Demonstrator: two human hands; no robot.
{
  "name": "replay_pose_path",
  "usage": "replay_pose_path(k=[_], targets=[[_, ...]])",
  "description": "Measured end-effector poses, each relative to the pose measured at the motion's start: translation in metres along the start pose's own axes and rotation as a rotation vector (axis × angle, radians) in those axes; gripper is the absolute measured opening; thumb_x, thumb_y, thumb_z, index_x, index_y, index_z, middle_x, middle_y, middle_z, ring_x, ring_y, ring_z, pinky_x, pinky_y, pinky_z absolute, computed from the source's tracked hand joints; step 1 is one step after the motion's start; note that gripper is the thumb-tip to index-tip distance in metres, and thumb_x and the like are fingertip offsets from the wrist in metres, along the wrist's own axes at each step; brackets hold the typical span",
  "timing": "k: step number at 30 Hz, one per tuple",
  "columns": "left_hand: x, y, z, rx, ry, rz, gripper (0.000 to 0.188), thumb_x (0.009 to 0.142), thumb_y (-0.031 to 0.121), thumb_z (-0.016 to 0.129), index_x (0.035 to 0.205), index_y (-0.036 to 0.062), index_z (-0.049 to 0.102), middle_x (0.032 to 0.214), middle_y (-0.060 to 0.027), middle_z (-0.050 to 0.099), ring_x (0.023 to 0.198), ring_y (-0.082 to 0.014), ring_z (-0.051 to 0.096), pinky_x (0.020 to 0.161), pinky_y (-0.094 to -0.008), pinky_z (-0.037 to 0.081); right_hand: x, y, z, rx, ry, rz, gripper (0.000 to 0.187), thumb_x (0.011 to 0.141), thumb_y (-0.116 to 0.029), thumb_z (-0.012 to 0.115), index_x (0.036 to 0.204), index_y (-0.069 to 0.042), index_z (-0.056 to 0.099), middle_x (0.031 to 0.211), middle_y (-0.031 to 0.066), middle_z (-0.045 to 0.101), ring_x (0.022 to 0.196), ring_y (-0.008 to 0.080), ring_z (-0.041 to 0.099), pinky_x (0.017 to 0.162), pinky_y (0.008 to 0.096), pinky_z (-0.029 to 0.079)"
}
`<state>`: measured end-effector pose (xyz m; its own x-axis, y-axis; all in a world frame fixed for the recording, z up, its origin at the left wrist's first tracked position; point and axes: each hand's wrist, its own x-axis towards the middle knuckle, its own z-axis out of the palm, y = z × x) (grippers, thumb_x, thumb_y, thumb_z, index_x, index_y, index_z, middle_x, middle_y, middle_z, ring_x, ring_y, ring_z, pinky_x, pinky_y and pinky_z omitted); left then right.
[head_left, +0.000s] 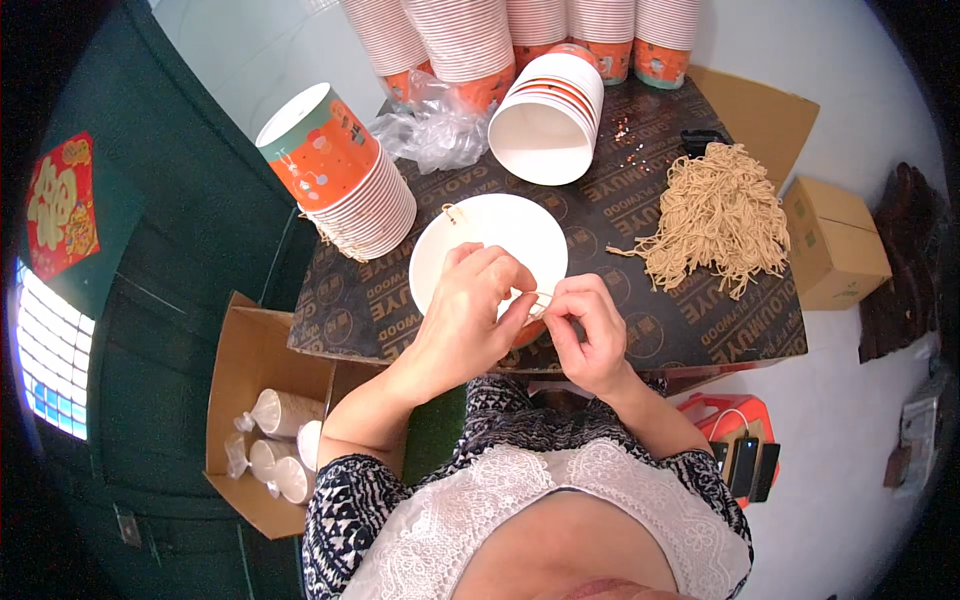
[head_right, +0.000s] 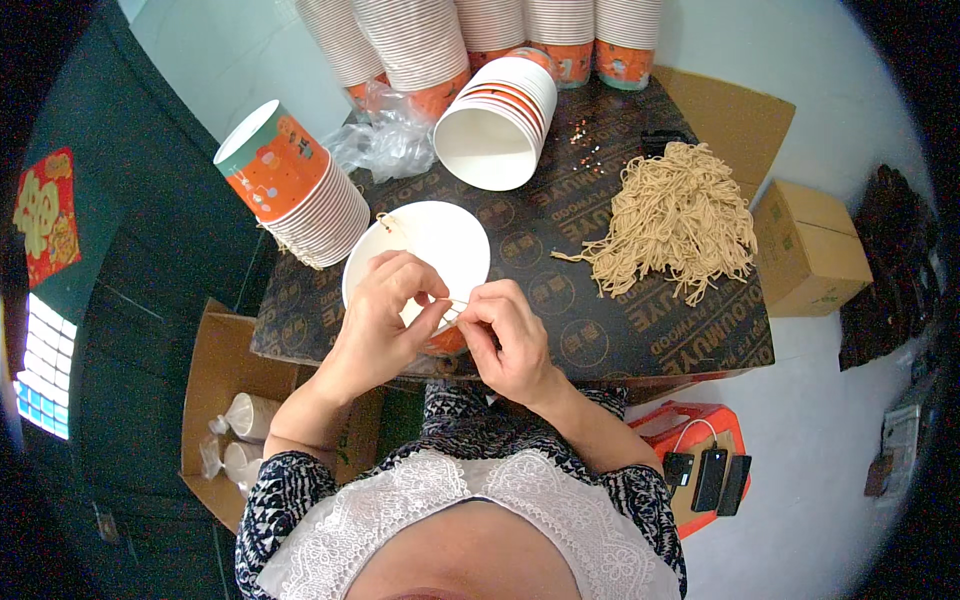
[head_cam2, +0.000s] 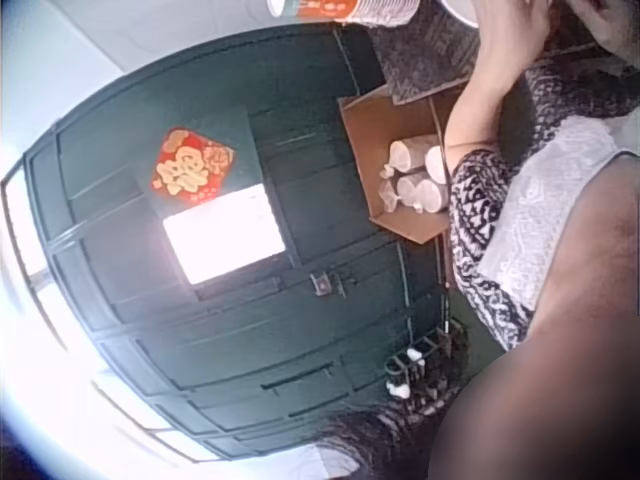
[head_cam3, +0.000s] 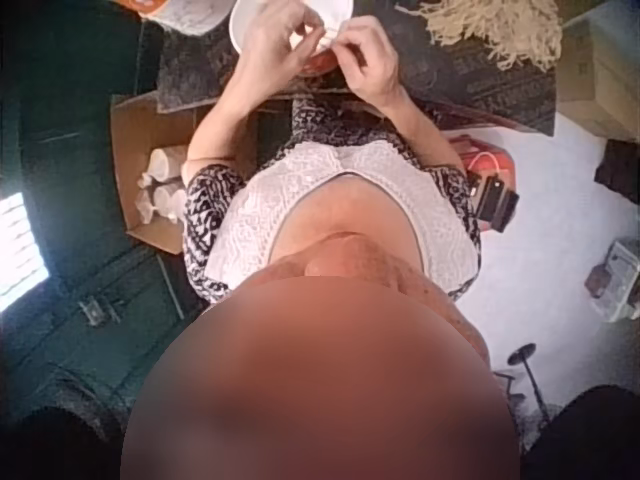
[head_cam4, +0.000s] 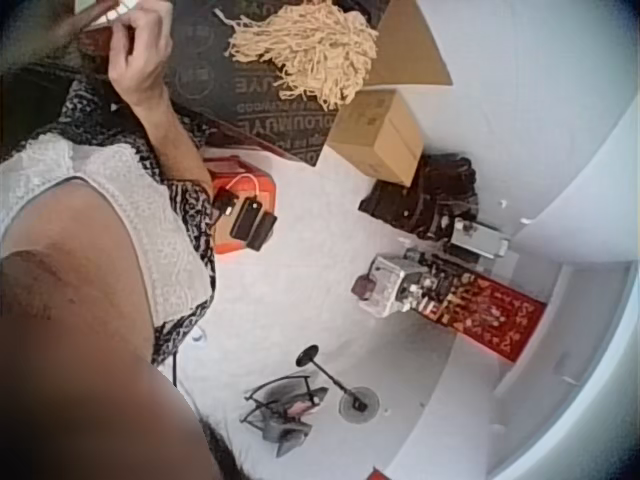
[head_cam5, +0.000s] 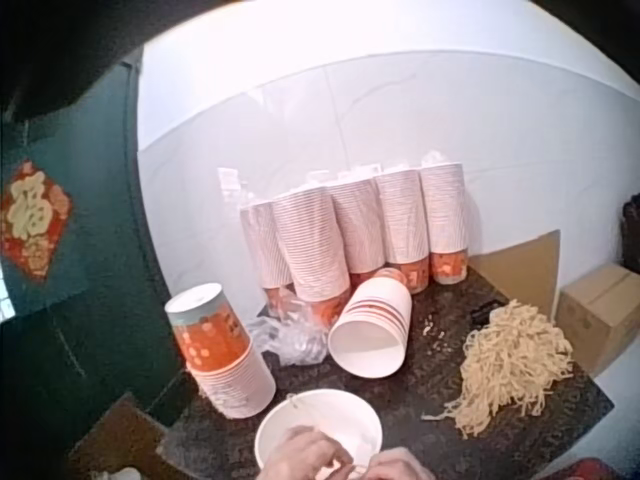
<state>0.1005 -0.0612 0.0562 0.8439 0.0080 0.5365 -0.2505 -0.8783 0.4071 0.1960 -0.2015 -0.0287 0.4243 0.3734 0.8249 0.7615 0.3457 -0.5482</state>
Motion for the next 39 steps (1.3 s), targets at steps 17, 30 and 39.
replay_pose_path(k=[17,30,39], targets=[[-0.023,0.014,-0.007,0.068,-0.096,0.024,0.014,0.079,0.002,0.071,0.087,0.0060,0.061,0.083,-0.0068,0.060,0.084,-0.0269,0.062,0.104,-0.0552,0.036,-0.004,-0.004,0.005,0.024,0.053,0.055,0.015,0.085,0.006,0.066,0.095,-0.001,0.058,0.084,0.0116,0.059,0.067,0.0218,0.060,0.058,0.0306,0.047],[-0.022,0.013,-0.008,0.006,-0.093,0.039,0.016,0.080,0.000,0.070,0.089,0.0062,0.059,0.083,-0.0064,0.061,0.082,-0.0270,0.063,0.106,-0.0566,0.034,0.002,-0.007,0.002,-0.095,0.006,-0.004,0.019,0.079,0.007,0.071,0.094,-0.002,0.063,0.085,0.0102,0.062,0.066,0.0235,0.064,0.055,0.0326,0.050],[-0.019,0.007,-0.002,-0.010,-0.029,0.042,0.016,0.082,-0.001,0.068,0.090,0.0060,0.057,0.076,-0.0051,0.060,0.075,-0.0250,0.063,0.106,-0.0543,0.035,0.001,-0.010,-0.001,-0.089,-0.026,-0.021,0.020,0.078,0.005,0.073,0.094,-0.001,0.064,0.086,0.0103,0.063,0.067,0.0241,0.064,0.056,0.0325,0.051]])
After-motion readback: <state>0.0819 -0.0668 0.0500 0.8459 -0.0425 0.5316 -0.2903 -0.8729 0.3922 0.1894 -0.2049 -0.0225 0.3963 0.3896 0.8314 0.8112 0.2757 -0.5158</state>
